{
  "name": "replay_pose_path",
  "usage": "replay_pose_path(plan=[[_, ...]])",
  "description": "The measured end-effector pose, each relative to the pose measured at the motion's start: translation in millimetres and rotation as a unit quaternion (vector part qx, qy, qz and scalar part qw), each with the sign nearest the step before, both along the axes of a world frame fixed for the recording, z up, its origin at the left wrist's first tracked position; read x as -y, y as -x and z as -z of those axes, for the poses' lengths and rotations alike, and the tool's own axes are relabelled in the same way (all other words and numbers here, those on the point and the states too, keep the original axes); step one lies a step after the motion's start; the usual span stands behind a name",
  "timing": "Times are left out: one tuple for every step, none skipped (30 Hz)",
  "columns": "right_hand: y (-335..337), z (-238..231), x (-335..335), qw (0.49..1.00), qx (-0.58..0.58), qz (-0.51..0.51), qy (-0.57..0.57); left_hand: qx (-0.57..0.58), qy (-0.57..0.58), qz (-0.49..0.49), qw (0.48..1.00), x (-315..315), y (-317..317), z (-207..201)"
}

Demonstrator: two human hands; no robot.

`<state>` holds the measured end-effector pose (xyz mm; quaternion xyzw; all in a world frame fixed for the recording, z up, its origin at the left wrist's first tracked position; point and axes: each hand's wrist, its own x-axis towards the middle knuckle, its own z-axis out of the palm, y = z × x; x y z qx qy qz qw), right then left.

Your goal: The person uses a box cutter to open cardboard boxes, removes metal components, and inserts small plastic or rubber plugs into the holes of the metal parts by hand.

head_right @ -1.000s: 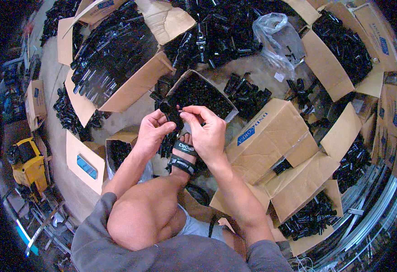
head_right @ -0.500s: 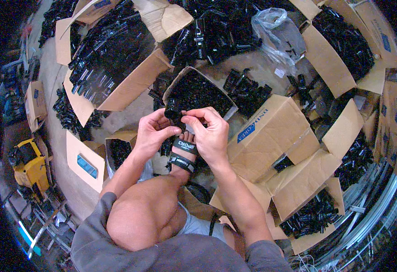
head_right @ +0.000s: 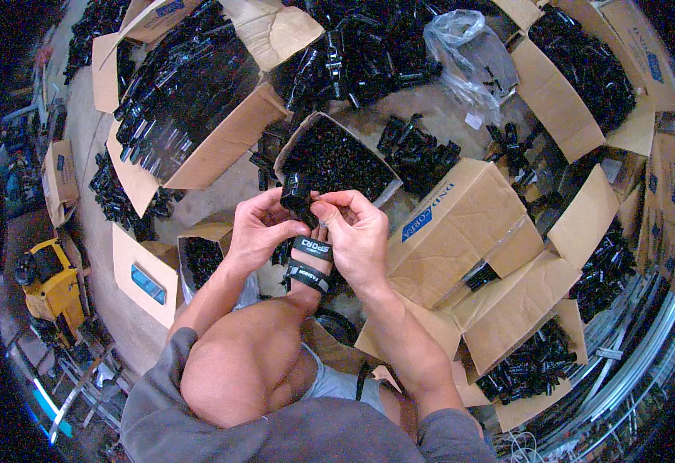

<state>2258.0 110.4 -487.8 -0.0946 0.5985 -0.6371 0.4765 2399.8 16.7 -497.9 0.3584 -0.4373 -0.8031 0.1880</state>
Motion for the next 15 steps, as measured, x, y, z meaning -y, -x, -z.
replay_pose_path(plan=[[-0.6, -0.1, -0.6, 1.000, 0.002, 0.002, -0.005, -0.002, -0.002, -0.002, 1.000, -0.9, 0.1, 0.7], [-0.7, 0.9, -1.1, 1.000, 0.004, 0.003, 0.002, -0.004, -0.004, -0.003, 1.000, -1.5, 0.2, 1.1], [-0.8, 2.6, -1.9, 1.000, 0.005, 0.003, 0.009, -0.003, -0.001, -0.005, 1.000, -2.0, 0.5, 1.1], [-0.9, 4.3, -2.7, 1.000, 0.007, 0.004, 0.016, -0.001, 0.003, -0.006, 1.000, -2.5, 0.8, 1.1], [-0.9, 5.8, -3.7, 1.000, -0.015, 0.000, 0.019, 0.000, 0.006, -0.008, 1.000, -2.8, 0.9, 1.0], [-0.6, 7.3, -4.4, 0.999, -0.036, -0.004, 0.022, 0.005, 0.007, 0.000, 1.000, -2.3, 0.6, 0.0], [-0.5, 8.2, -4.9, 0.998, -0.058, -0.008, 0.026, 0.010, 0.007, 0.008, 1.000, -1.4, 0.0, -1.7], [-2.1, 8.5, -4.9, 0.993, -0.115, -0.011, 0.018, 0.014, 0.008, 0.016, 1.000, -0.8, -0.3, -2.8], [-5.9, 6.2, -3.1, 0.985, -0.172, -0.015, 0.010, 0.055, 0.065, 0.009, 0.996, -2.6, 0.5, -0.6], [-10.4, 3.0, 0.0, 0.973, -0.229, -0.020, 0.002, 0.095, 0.121, 0.001, 0.988, -5.4, 2.4, 3.7], [-15.7, -2.9, 2.4, 0.990, -0.131, -0.002, -0.044, 0.135, 0.177, -0.006, 0.975, -7.1, 3.7, 5.9], [-16.4, 2.2, 1.3, 0.993, -0.112, -0.011, -0.048, 0.180, 0.217, 0.019, 0.959, -8.0, 5.8, 5.0], [-15.6, 12.9, 0.2, 0.994, -0.093, -0.019, -0.049, 0.222, 0.258, 0.046, 0.939, -6.8, 9.2, 0.8], [-15.6, 27.1, -1.4, 0.996, -0.074, -0.026, -0.051, 0.264, 0.299, 0.072, 0.914, -6.4, 11.9, -0.9], [-19.4, 36.1, 4.4, 0.990, -0.129, -0.003, -0.053, 0.245, 0.263, 0.076, 0.930, -6.5, 11.0, 0.9]])
